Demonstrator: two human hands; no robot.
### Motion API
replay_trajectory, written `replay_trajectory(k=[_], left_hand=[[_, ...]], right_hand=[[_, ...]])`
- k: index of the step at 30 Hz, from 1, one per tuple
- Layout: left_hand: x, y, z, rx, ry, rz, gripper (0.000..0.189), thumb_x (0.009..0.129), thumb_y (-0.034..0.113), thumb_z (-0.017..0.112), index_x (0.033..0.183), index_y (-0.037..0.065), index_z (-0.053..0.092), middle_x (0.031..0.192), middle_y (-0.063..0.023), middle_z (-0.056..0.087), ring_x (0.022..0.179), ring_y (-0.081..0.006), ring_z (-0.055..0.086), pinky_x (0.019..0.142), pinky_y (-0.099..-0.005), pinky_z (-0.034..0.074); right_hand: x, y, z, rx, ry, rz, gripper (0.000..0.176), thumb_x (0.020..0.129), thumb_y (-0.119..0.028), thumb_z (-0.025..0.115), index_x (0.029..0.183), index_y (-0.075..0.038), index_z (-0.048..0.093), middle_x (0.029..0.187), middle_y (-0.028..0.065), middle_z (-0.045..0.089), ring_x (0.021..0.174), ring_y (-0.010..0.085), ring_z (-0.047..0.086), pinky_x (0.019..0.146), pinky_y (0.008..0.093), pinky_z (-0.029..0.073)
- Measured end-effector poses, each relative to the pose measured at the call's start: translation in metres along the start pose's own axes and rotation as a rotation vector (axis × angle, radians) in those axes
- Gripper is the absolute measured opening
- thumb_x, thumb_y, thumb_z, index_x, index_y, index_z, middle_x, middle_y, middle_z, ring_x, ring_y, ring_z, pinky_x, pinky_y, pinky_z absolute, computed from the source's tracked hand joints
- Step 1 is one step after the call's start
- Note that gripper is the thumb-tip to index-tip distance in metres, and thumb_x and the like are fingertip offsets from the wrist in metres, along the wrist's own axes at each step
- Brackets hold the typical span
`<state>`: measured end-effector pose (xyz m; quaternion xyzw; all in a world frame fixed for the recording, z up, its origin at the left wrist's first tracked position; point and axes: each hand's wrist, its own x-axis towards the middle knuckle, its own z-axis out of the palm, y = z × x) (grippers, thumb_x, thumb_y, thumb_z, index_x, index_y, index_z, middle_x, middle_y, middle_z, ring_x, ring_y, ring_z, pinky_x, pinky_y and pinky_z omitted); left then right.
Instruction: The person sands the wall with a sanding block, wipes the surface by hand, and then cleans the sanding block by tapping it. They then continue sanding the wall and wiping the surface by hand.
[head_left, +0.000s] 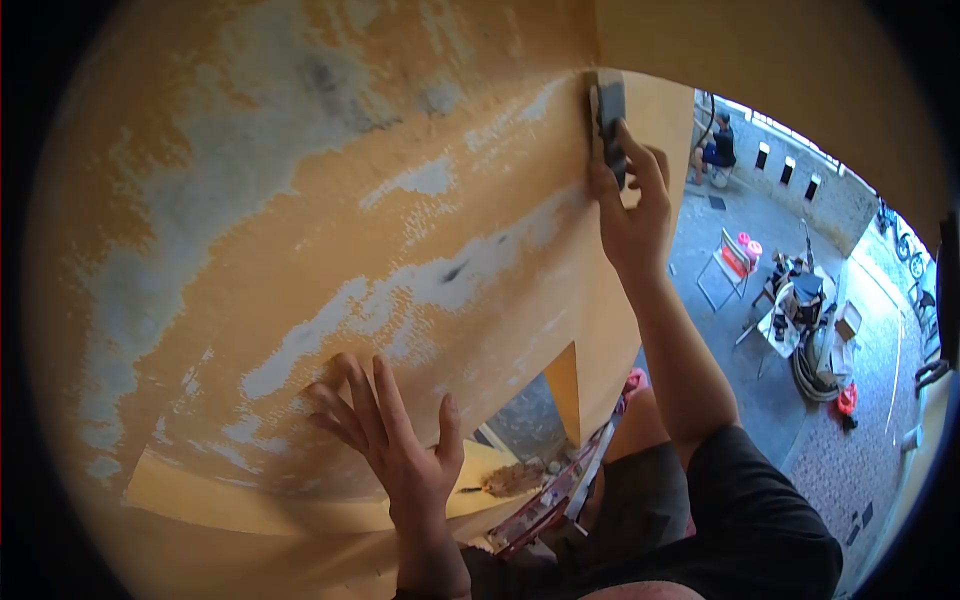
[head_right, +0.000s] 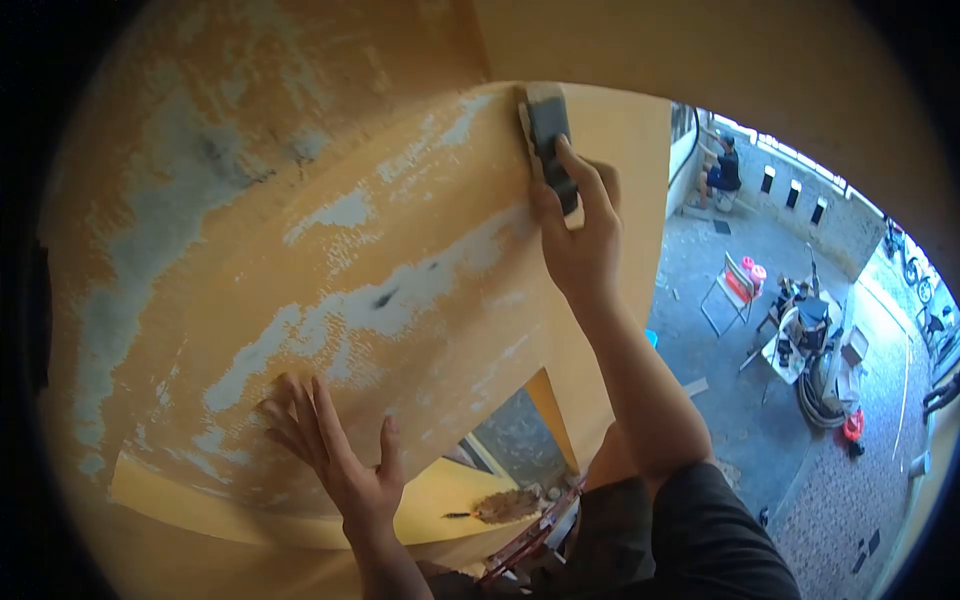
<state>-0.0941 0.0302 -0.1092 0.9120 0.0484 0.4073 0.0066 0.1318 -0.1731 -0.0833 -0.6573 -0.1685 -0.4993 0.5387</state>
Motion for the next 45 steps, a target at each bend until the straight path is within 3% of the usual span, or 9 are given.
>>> replay_trajectory(k=[3, 5, 7, 9, 12, 16, 22, 28, 45], left_hand=[[0.004, 0.008, -0.005, -0.019, 0.043, -0.006, 0.068, 0.092, 0.034, 0.061, 0.147, 0.002, 0.037, 0.155, -0.0258, 0.030, 0.148, -0.0497, 0.005, 0.114, -0.0671, -0.001], [0.006, 0.019, -0.008, -0.135, 0.110, 0.045, 0.061, 0.091, 0.026, 0.063, 0.142, 0.001, 0.043, 0.148, -0.0248, 0.041, 0.145, -0.0476, 0.022, 0.115, -0.0652, 0.006], [0.015, 0.035, 0.003, -0.678, 0.081, 0.286, 0.047, 0.088, 0.019, 0.065, 0.131, 0.002, 0.054, 0.138, -0.0199, 0.053, 0.136, -0.0432, 0.042, 0.116, -0.0622, 0.015], [0.051, 0.067, -0.001, -0.445, 0.115, 0.535, 0.034, 0.085, 0.015, 0.066, 0.118, 0.005, 0.064, 0.128, -0.0149, 0.059, 0.125, -0.0390, 0.054, 0.116, -0.0596, 0.021], [0.102, 0.083, 0.013, -0.415, 0.108, 0.508, 0.027, 0.083, 0.017, 0.068, 0.109, 0.008, 0.069, 0.134, -0.0148, 0.056, 0.132, -0.0422, 0.046, 0.114, -0.0635, 0.021], [0.124, 0.095, 0.028, -0.162, 0.105, 0.469, 0.036, 0.086, 0.025, 0.067, 0.119, 0.011, 0.067, 0.146, -0.0169, 0.043, 0.142, -0.0474, 0.027, 0.113, -0.0693, 0.015], [0.103, 0.104, 0.010, 0.019, -0.064, 0.252, 0.059, 0.086, 0.036, 0.067, 0.139, 0.015, 0.053, 0.158, -0.0217, 0.026, 0.144, -0.0551, 0.012, 0.110, -0.0735, 0.008], [0.092, 0.103, 0.013, 0.069, 0.043, 0.113, 0.064, 0.085, 0.040, 0.068, 0.142, 0.017, 0.052, 0.157, -0.0310, 0.018, 0.139, -0.0643, 0.010, 0.101, -0.0811, 0.010], [0.099, 0.114, 0.025, 0.259, 0.007, -0.040, 0.079, 0.086, 0.051, 0.065, 0.151, 0.016, 0.037, 0.159, -0.0310, 0.008, 0.139, -0.0649, 0.008, 0.099, -0.0811, 0.018]], right_hand=[[-0.034, 0.014, -0.006, -0.074, -0.038, 0.008, 0.044, 0.086, -0.003, 0.069, 0.130, -0.004, 0.061, 0.106, 0.0156, 0.062, 0.100, 0.0268, 0.062, 0.088, 0.0348, 0.049], [-0.030, 0.014, -0.003, -0.022, -0.054, -0.012, 0.043, 0.087, -0.003, 0.068, 0.129, -0.006, 0.062, 0.107, 0.0163, 0.061, 0.101, 0.0278, 0.062, 0.087, 0.0355, 0.049], [-0.003, 0.007, 0.001, 0.023, 0.000, -0.039, 0.041, 0.087, -0.004, 0.068, 0.127, -0.005, 0.063, 0.107, 0.0165, 0.061, 0.101, 0.0280, 0.062, 0.088, 0.0352, 0.049], [0.004, -0.003, 0.001, 0.007, 0.023, -0.007, 0.040, 0.087, -0.005, 0.068, 0.127, -0.004, 0.063, 0.107, 0.0158, 0.062, 0.101, 0.0278, 0.062, 0.088, 0.0358, 0.049], [-0.030, 0.010, 0.001, 0.011, 0.007, -0.011, 0.043, 0.087, -0.006, 0.068, 0.130, -0.006, 0.062, 0.108, 0.0158, 0.062, 0.102, 0.0296, 0.062, 0.090, 0.0363, 0.048], [0.015, -0.007, -0.001, 0.047, 0.006, 0.011, 0.045, 0.087, -0.006, 0.068, 0.131, -0.007, 0.061, 0.107, 0.0159, 0.062, 0.100, 0.0293, 0.062, 0.089, 0.0364, 0.048], [-0.030, 0.016, -0.003, -0.002, -0.004, -0.060, 0.045, 0.085, -0.007, 0.071, 0.129, -0.007, 0.063, 0.108, 0.0167, 0.062, 0.101, 0.0305, 0.062, 0.090, 0.0384, 0.049], [-0.015, 0.002, 0.003, 0.066, 0.021, 0.023, 0.045, 0.084, -0.004, 0.070, 0.129, -0.007, 0.064, 0.110, 0.0154, 0.062, 0.103, 0.0293, 0.061, 0.091, 0.0390, 0.049], [-0.017, 0.005, 0.004, 0.017, 0.019, -0.044, 0.045, 0.085, -0.004, 0.068, 0.130, -0.005, 0.063, 0.107, 0.0169, 0.061, 0.095, 0.0277, 0.062, 0.082, 0.0362, 0.050]])
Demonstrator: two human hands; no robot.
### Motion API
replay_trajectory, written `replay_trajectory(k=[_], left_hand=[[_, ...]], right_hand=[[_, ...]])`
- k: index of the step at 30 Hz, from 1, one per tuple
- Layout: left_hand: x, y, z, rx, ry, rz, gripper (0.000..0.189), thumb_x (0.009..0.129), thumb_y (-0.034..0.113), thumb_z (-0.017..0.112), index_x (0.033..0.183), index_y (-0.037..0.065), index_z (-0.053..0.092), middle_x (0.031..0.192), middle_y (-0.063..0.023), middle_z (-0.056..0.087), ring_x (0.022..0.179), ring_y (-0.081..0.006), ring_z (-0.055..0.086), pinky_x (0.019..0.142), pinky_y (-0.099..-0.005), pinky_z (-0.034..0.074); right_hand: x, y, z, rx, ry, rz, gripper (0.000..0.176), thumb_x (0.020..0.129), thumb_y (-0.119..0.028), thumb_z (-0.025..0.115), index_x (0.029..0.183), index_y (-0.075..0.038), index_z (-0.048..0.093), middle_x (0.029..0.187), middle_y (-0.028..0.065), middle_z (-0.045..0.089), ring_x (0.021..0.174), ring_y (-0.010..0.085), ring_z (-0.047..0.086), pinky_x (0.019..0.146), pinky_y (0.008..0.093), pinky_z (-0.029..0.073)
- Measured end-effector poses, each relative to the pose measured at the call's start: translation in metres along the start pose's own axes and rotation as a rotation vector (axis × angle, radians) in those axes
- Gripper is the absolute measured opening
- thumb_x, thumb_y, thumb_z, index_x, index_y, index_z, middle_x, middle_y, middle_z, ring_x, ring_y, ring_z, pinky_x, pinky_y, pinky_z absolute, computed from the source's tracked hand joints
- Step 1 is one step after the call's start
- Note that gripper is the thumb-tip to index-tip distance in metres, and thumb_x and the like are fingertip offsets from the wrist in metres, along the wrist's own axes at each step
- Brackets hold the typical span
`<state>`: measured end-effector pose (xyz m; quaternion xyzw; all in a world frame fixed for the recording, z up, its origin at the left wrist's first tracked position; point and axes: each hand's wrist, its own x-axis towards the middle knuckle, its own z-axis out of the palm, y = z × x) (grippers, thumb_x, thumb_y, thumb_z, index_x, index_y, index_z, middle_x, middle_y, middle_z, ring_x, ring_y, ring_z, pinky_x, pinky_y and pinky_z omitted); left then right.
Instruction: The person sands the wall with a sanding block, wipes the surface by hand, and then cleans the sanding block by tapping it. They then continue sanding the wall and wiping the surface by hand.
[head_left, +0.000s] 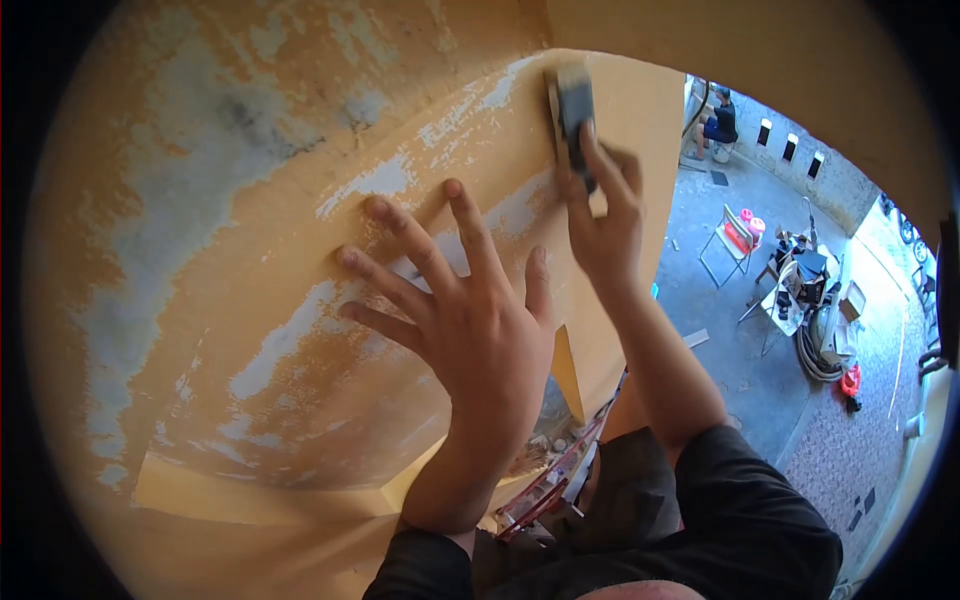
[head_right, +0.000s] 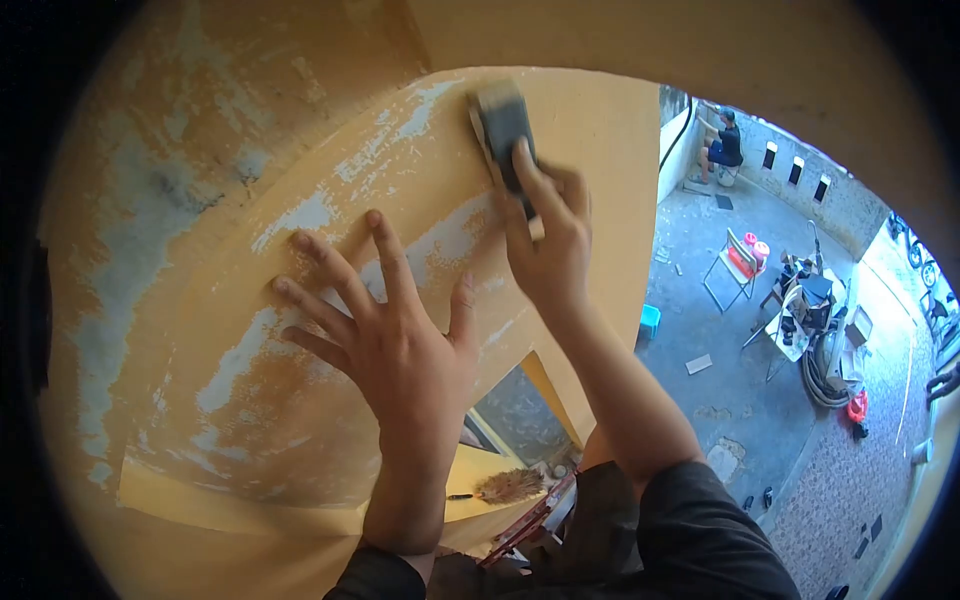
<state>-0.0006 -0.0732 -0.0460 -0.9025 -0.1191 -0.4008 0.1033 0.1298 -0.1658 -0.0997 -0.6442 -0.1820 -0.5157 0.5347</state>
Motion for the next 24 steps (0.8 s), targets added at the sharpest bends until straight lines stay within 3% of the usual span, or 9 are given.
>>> replay_trajectory(k=[5, 9, 14, 18, 24], left_hand=[[-0.001, 0.000, 0.000, 0.002, -0.009, 0.008, 0.079, 0.087, 0.052, 0.064, 0.152, 0.016, 0.037, 0.159, -0.0300, 0.008, 0.140, -0.0636, 0.008, 0.100, -0.0802, 0.019], [0.001, -0.002, -0.010, -0.042, -0.038, -0.009, 0.081, 0.085, 0.051, 0.066, 0.152, 0.016, 0.036, 0.159, -0.0297, 0.009, 0.140, -0.0630, 0.009, 0.101, -0.0793, 0.020], [-0.002, -0.002, -0.002, -0.039, -0.026, -0.005, 0.086, 0.082, 0.052, 0.070, 0.153, 0.017, 0.034, 0.159, -0.0290, 0.010, 0.140, -0.0613, 0.011, 0.101, -0.0787, 0.020], [0.001, -0.004, -0.008, -0.048, -0.053, -0.025, 0.088, 0.082, 0.053, 0.070, 0.153, 0.018, 0.033, 0.159, -0.0287, 0.010, 0.140, -0.0611, 0.011, 0.102, -0.0786, 0.020], [-0.001, -0.002, -0.004, -0.052, -0.061, -0.011, 0.092, 0.079, 0.054, 0.072, 0.154, 0.018, 0.032, 0.159, -0.0286, 0.011, 0.140, -0.0609, 0.012, 0.101, -0.0789, 0.021]], right_hand=[[0.028, -0.011, 0.005, 0.032, 0.033, 0.052, 0.046, 0.086, -0.005, 0.069, 0.131, -0.005, 0.062, 0.107, 0.0178, 0.063, 0.097, 0.0275, 0.061, 0.088, 0.0367, 0.049], [-0.006, -0.007, 0.000, -0.032, -0.010, 0.001, 0.045, 0.086, -0.006, 0.069, 0.131, -0.004, 0.062, 0.107, 0.0166, 0.064, 0.096, 0.0279, 0.061, 0.088, 0.0358, 0.049], [0.020, -0.008, 0.006, 0.018, 0.028, 0.031, 0.045, 0.086, -0.006, 0.070, 0.130, -0.005, 0.063, 0.108, 0.0165, 0.064, 0.099, 0.0282, 0.061, 0.088, 0.0362, 0.049], [-0.001, 0.002, 0.003, -0.047, 0.009, -0.096, 0.044, 0.087, -0.005, 0.069, 0.130, -0.004, 0.063, 0.105, 0.0166, 0.065, 0.098, 0.0278, 0.061, 0.086, 0.0347, 0.049], [0.012, -0.007, 0.003, -0.024, 0.008, 0.003, 0.045, 0.087, -0.003, 0.068, 0.132, -0.002, 0.061, 0.103, 0.0166, 0.066, 0.098, 0.0272, 0.061, 0.087, 0.0339, 0.049]])
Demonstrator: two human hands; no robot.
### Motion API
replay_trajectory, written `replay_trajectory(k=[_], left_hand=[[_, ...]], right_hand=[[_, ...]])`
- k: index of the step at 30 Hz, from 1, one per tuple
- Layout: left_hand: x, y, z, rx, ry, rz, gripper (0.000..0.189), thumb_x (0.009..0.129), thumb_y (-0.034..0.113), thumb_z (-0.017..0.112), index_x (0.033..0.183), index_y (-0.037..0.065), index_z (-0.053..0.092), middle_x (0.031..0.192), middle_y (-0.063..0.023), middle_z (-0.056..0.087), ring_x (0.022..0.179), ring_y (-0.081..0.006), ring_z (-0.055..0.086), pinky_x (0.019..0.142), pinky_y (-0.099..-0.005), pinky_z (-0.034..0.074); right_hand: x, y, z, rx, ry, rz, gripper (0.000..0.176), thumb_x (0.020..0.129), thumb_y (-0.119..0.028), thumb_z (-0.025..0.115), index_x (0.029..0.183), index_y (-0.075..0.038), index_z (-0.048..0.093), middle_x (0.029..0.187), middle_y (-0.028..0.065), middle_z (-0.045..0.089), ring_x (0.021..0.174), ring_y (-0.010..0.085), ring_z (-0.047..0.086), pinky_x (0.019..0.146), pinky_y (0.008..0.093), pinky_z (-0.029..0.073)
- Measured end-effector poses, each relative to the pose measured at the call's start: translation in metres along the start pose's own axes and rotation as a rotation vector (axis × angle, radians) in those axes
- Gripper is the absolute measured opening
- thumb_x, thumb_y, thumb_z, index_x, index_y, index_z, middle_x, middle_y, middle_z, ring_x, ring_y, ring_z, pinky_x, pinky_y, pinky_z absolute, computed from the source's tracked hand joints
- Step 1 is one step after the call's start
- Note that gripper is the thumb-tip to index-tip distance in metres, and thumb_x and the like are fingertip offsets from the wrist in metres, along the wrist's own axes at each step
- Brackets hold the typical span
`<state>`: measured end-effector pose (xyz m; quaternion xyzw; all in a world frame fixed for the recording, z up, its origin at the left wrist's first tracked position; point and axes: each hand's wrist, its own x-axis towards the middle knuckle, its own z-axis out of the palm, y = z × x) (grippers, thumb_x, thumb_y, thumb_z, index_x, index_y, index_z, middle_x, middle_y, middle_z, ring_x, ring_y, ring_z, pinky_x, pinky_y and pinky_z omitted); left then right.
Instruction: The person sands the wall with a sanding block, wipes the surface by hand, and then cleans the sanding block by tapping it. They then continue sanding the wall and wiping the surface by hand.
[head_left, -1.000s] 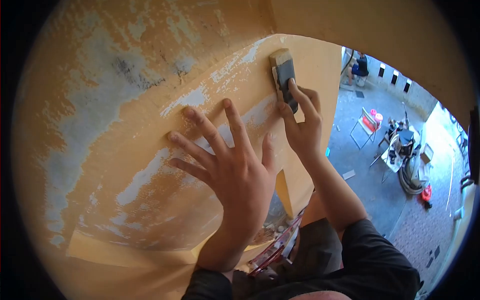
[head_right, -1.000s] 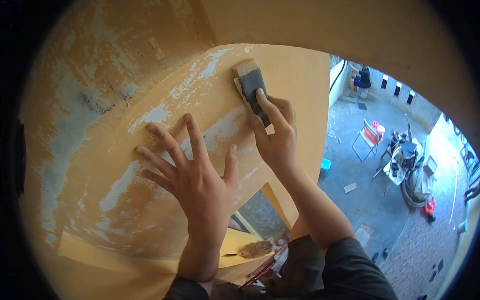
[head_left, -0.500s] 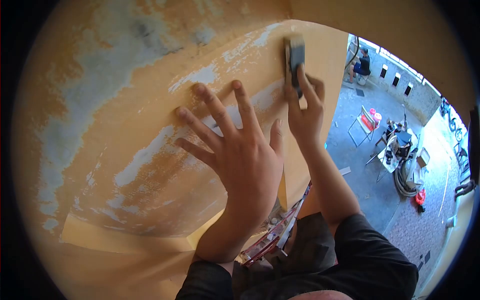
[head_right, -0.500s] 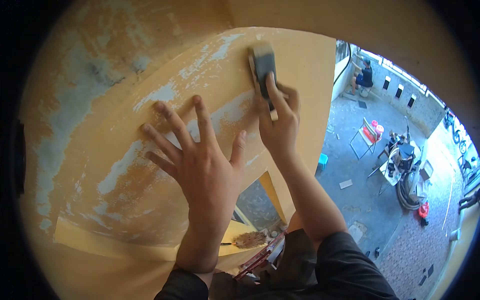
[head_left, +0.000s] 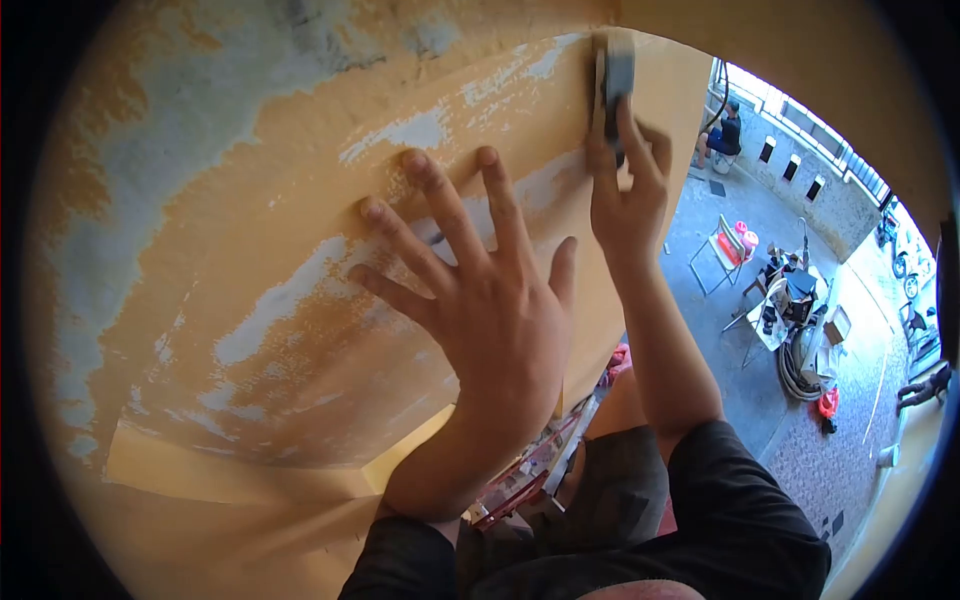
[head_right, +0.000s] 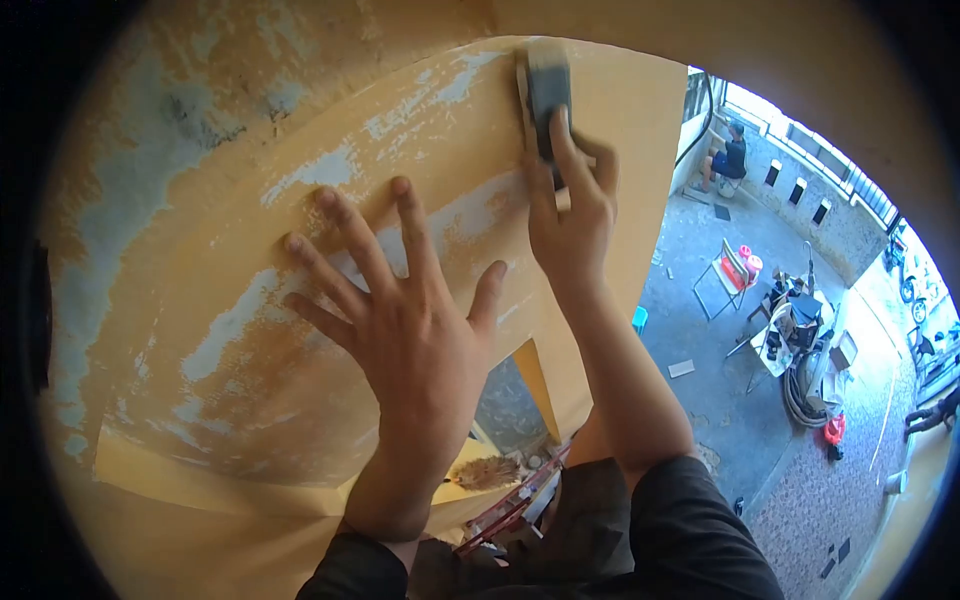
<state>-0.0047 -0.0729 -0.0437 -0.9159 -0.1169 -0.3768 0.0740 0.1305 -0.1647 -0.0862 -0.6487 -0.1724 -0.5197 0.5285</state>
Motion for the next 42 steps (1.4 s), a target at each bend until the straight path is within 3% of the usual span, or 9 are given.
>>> replay_trajectory(k=[13, 16, 18, 23, 29, 33, 36, 39, 42], left_hand=[[-0.002, 0.001, 0.001, -0.047, -0.008, 0.007, 0.090, 0.081, 0.051, 0.072, 0.154, 0.016, 0.032, 0.159, -0.0282, 0.013, 0.139, -0.0622, 0.012, 0.100, -0.0802, 0.020], [-0.002, 0.002, 0.002, -0.032, -0.011, -0.003, 0.092, 0.079, 0.051, 0.073, 0.154, 0.016, 0.032, 0.159, -0.0279, 0.014, 0.140, -0.0614, 0.012, 0.100, -0.0804, 0.020], [-0.002, 0.002, -0.001, -0.094, -0.004, -0.023, 0.095, 0.074, 0.051, 0.075, 0.153, 0.018, 0.035, 0.160, -0.0218, 0.020, 0.142, -0.0561, 0.017, 0.103, -0.0813, 0.013], [-0.003, 0.001, 0.007, -0.094, 0.037, -0.035, 0.095, 0.072, 0.053, 0.075, 0.153, 0.020, 0.035, 0.161, -0.0144, 0.022, 0.143, -0.0513, 0.021, 0.102, -0.0818, 0.015], [-0.001, 0.002, 0.008, -0.107, 0.053, -0.046, 0.098, 0.071, 0.053, 0.076, 0.153, 0.021, 0.034, 0.160, -0.0144, 0.024, 0.143, -0.0503, 0.021, 0.103, -0.0821, 0.016], [-0.004, 0.003, 0.008, -0.083, 0.043, -0.009, 0.099, 0.071, 0.054, 0.076, 0.154, 0.021, 0.033, 0.161, -0.0156, 0.023, 0.143, -0.0522, 0.020, 0.102, -0.0822, 0.015], [-0.003, 0.001, 0.011, -0.091, 0.044, -0.011, 0.099, 0.072, 0.054, 0.076, 0.154, 0.021, 0.032, 0.161, -0.0162, 0.023, 0.143, -0.0539, 0.018, 0.102, -0.0817, 0.013], [-0.005, 0.000, 0.009, -0.030, 0.001, 0.000, 0.095, 0.075, 0.053, 0.074, 0.154, 0.022, 0.033, 0.161, -0.0166, 0.022, 0.143, -0.0537, 0.017, 0.103, -0.0804, 0.013], [-0.007, -0.003, 0.004, -0.098, -0.014, -0.006, 0.093, 0.075, 0.053, 0.074, 0.153, 0.022, 0.034, 0.161, -0.0155, 0.023, 0.144, -0.0518, 0.017, 0.104, -0.0793, 0.012]], right_hand=[[-0.006, 0.008, 0.001, -0.112, -0.005, -0.148, 0.045, 0.089, -0.003, 0.067, 0.134, 0.000, 0.058, 0.109, 0.0153, 0.064, 0.096, 0.0244, 0.060, 0.086, 0.0323, 0.049], [0.007, -0.009, 0.000, -0.064, -0.035, 0.012, 0.045, 0.089, -0.002, 0.067, 0.133, 0.003, 0.058, 0.110, 0.0144, 0.064, 0.098, 0.0235, 0.059, 0.088, 0.0326, 0.048], [-0.017, 0.010, -0.005, -0.105, -0.048, -0.132, 0.046, 0.089, -0.003, 0.066, 0.134, 0.001, 0.058, 0.113, 0.0153, 0.062, 0.099, 0.0236, 0.059, 0.088, 0.0332, 0.048], [0.008, 0.002, 0.000, -0.082, -0.026, -0.005, 0.046, 0.089, -0.003, 0.065, 0.135, -0.004, 0.059, 0.110, 0.0146, 0.062, 0.099, 0.0238, 0.059, 0.086, 0.0321, 0.048], [-0.009, 0.020, -0.004, -0.112, -0.032, -0.125, 0.046, 0.087, -0.002, 0.067, 0.132, -0.002, 0.060, 0.108, 0.0149, 0.062, 0.096, 0.0241, 0.060, 0.087, 0.0332, 0.048], [-0.025, 0.013, -0.011, -0.164, -0.099, -0.022, 0.046, 0.086, -0.003, 0.069, 0.130, 0.001, 0.061, 0.109, 0.0163, 0.063, 0.099, 0.0264, 0.061, 0.090, 0.0348, 0.048], [-0.018, 0.016, -0.009, -0.104, -0.070, -0.110, 0.045, 0.087, -0.004, 0.069, 0.131, -0.004, 0.062, 0.110, 0.0151, 0.062, 0.097, 0.0222, 0.061, 0.087, 0.0320, 0.048], [0.020, -0.006, -0.001, -0.007, -0.019, 0.026, 0.045, 0.090, -0.004, 0.066, 0.134, -0.005, 0.059, 0.108, 0.0113, 0.060, 0.090, 0.0181, 0.058, 0.080, 0.0273, 0.047], [-0.025, 0.007, -0.012, -0.129, -0.125, -0.035, 0.044, 0.091, -0.006, 0.067, 0.134, -0.003, 0.059, 0.108, 0.0130, 0.060, 0.091, 0.0186, 0.059, 0.082, 0.0289, 0.048]])
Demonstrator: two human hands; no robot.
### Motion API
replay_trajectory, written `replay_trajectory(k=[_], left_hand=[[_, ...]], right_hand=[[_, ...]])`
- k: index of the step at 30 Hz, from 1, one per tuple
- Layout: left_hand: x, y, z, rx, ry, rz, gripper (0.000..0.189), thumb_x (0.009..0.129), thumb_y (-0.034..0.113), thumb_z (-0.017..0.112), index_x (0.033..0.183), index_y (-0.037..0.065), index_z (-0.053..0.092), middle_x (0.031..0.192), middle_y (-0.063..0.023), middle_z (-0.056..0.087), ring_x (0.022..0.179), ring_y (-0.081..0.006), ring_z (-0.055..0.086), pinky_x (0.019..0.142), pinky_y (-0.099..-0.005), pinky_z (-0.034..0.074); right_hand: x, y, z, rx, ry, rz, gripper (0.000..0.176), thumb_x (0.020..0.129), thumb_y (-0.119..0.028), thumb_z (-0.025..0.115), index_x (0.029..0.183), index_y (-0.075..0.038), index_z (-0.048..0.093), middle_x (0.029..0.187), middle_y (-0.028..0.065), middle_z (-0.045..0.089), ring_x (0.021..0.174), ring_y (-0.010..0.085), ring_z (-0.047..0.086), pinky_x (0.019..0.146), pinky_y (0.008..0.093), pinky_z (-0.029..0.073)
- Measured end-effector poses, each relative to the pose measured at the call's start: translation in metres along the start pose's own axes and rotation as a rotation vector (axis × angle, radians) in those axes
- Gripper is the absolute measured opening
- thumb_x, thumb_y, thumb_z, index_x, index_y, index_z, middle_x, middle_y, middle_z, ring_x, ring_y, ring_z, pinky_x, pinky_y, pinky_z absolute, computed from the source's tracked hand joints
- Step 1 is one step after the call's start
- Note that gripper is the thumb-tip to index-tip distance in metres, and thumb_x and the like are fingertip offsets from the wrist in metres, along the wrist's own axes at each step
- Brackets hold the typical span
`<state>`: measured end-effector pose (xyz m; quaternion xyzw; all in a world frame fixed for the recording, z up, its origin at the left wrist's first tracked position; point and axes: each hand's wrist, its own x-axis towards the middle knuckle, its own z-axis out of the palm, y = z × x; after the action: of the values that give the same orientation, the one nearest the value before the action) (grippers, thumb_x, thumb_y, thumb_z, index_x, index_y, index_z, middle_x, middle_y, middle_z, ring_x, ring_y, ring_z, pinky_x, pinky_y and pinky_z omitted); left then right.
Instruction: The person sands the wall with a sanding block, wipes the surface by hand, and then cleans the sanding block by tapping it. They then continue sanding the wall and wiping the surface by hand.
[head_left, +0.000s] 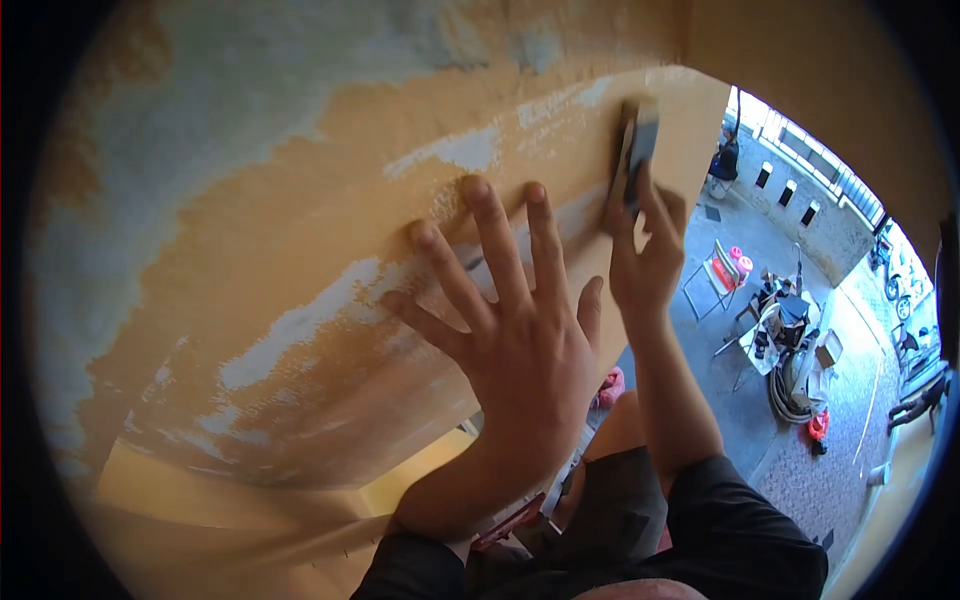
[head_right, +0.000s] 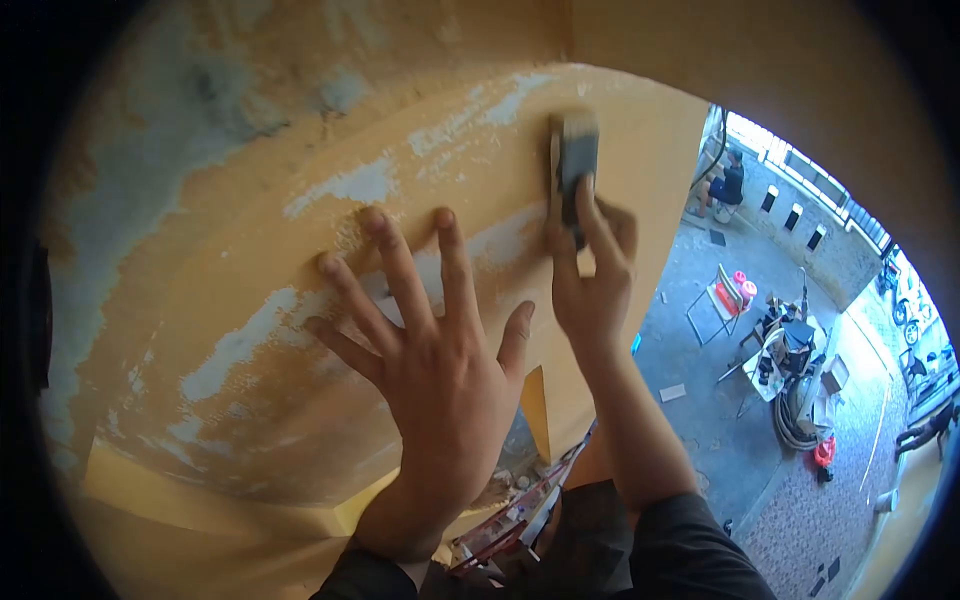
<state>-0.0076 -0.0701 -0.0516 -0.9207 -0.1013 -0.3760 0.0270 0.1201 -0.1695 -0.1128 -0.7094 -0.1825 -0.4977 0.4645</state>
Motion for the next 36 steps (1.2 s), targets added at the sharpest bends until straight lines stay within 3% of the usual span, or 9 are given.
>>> replay_trajectory(k=[6, 9, 13, 18, 22, 26, 28, 32, 36], left_hand=[[-0.003, -0.008, 0.006, 0.033, 0.025, 0.030, 0.090, 0.075, 0.053, 0.074, 0.152, 0.023, 0.038, 0.161, -0.0126, 0.025, 0.144, -0.0469, 0.021, 0.107, -0.0757, 0.009], [-0.003, -0.009, -0.002, -0.033, -0.029, 0.058, 0.093, 0.078, 0.051, 0.074, 0.154, 0.021, 0.031, 0.161, -0.0206, 0.018, 0.144, -0.0536, 0.014, 0.105, -0.0770, 0.011], [-0.007, -0.014, 0.004, 0.012, -0.012, 0.092, 0.093, 0.077, 0.051, 0.075, 0.154, 0.021, 0.031, 0.161, -0.0191, 0.018, 0.144, -0.0528, 0.014, 0.106, -0.0765, 0.011], [-0.007, -0.017, -0.002, -0.055, -0.049, 0.097, 0.094, 0.076, 0.052, 0.075, 0.154, 0.021, 0.032, 0.162, -0.0175, 0.017, 0.146, -0.0500, 0.013, 0.107, -0.0753, 0.011], [-0.011, -0.021, 0.005, -0.002, -0.017, 0.140, 0.094, 0.076, 0.051, 0.076, 0.154, 0.021, 0.032, 0.162, -0.0174, 0.017, 0.146, -0.0493, 0.012, 0.108, -0.0747, 0.009], [-0.010, -0.025, -0.001, -0.058, -0.042, 0.127, 0.093, 0.077, 0.051, 0.075, 0.154, 0.021, 0.032, 0.162, -0.0172, 0.018, 0.146, -0.0490, 0.012, 0.108, -0.0743, 0.007], [-0.010, -0.025, 0.002, -0.051, -0.066, 0.150, 0.093, 0.077, 0.051, 0.074, 0.154, 0.021, 0.032, 0.162, -0.0171, 0.017, 0.147, -0.0487, 0.012, 0.109, -0.0741, 0.006], [-0.012, -0.024, 0.001, -0.056, -0.038, 0.116, 0.085, 0.075, 0.048, 0.075, 0.150, 0.022, 0.042, 0.161, -0.0105, 0.026, 0.146, -0.0412, 0.021, 0.111, -0.0711, 0.004], [-0.011, -0.026, 0.000, -0.033, -0.070, 0.148, 0.091, 0.078, 0.052, 0.074, 0.154, 0.020, 0.033, 0.162, -0.0165, 0.017, 0.147, -0.0484, 0.010, 0.110, -0.0728, 0.006]], right_hand=[[0.027, -0.020, 0.005, 0.120, 0.096, 0.160, 0.043, 0.090, -0.004, 0.066, 0.132, -0.002, 0.060, 0.109, 0.0162, 0.060, 0.099, 0.0237, 0.061, 0.088, 0.0327, 0.049], [-0.008, -0.012, 0.004, 0.081, 0.036, 0.017, 0.044, 0.091, -0.005, 0.065, 0.134, -0.004, 0.059, 0.107, 0.0138, 0.059, 0.098, 0.0211, 0.059, 0.084, 0.0312, 0.048], [0.051, -0.018, 0.000, 0.093, 0.072, 0.075, 0.044, 0.090, -0.005, 0.066, 0.134, -0.004, 0.059, 0.109, 0.0156, 0.060, 0.101, 0.0231, 0.060, 0.088, 0.0328, 0.048], [0.019, -0.002, 0.003, 0.011, 0.031, -0.030, 0.044, 0.091, -0.007, 0.066, 0.134, -0.004, 0.059, 0.108, 0.0148, 0.060, 0.099, 0.0227, 0.060, 0.085, 0.0318, 0.048], [0.038, -0.015, 0.006, 0.094, 0.116, 0.114, 0.046, 0.089, -0.006, 0.067, 0.134, -0.003, 0.059, 0.109, 0.0170, 0.060, 0.099, 0.0256, 0.061, 0.087, 0.0328, 0.049], [-0.008, 0.001, 0.004, 0.051, -0.005, 0.057, 0.045, 0.089, -0.006, 0.067, 0.133, 0.000, 0.058, 0.114, 0.0218, 0.061, 0.100, 0.0277, 0.062, 0.090, 0.0346, 0.049], [0.025, 0.000, 0.007, -0.013, 0.091, -0.045, 0.044, 0.090, -0.004, 0.065, 0.133, 0.001, 0.058, 0.115, 0.0217, 0.060, 0.103, 0.0284, 0.063, 0.092, 0.0358, 0.050], [0.030, -0.020, 0.004, 0.103, 0.091, 0.168, 0.043, 0.090, -0.005, 0.065, 0.133, 0.002, 0.058, 0.117, 0.0205, 0.059, 0.103, 0.0270, 0.063, 0.092, 0.0360, 0.050], [0.006, 0.000, 0.006, 0.055, 0.053, -0.038, 0.043, 0.092, -0.006, 0.065, 0.135, -0.002, 0.057, 0.116, 0.0168, 0.059, 0.093, 0.0230, 0.062, 0.085, 0.0327, 0.050]])
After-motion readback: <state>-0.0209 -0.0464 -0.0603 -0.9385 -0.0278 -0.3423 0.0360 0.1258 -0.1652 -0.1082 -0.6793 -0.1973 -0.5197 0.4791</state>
